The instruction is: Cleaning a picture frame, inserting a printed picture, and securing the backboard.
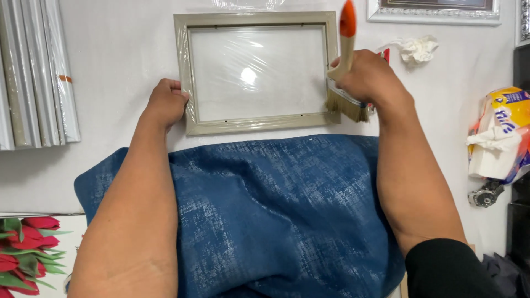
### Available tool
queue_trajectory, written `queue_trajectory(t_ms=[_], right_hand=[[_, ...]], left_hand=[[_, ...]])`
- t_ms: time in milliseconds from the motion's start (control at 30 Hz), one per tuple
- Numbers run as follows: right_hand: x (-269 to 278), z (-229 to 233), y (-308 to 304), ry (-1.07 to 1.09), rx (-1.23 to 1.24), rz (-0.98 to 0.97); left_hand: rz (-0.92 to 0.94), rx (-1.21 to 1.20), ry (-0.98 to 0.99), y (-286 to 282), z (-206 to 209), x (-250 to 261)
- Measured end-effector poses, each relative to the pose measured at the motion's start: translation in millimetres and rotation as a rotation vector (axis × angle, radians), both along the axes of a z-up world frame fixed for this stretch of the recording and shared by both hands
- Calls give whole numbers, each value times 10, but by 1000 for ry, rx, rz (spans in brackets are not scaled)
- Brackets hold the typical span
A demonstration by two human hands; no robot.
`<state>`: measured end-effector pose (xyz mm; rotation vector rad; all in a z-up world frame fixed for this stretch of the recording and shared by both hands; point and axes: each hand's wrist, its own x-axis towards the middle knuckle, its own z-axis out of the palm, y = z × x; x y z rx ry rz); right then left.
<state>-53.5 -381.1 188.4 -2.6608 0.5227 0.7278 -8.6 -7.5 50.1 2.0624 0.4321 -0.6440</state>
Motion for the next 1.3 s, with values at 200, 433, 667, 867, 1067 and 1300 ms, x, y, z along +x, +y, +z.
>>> queue_trajectory(t_ms=[200, 433, 667, 867, 1067, 1300], right_hand=[[-61, -329, -252, -62, -206, 105], [179, -683, -239, -988, 130, -99], [262, -937, 487, -853, 31, 15], [435, -1458, 336, -1002, -297, 84], [654, -1448, 610, -1252, -232, 164], [768, -1372, 604, -651, 52, -88]], left_hand=[[3, 79, -112, 155, -675, 84], [0, 72, -109, 172, -721, 109], [-33, 85, -89, 66, -434, 57], [-26, 71, -95, 43, -344, 38], [-3, 43, -106, 28, -276, 32], [10, 31, -70, -28, -177, -50]])
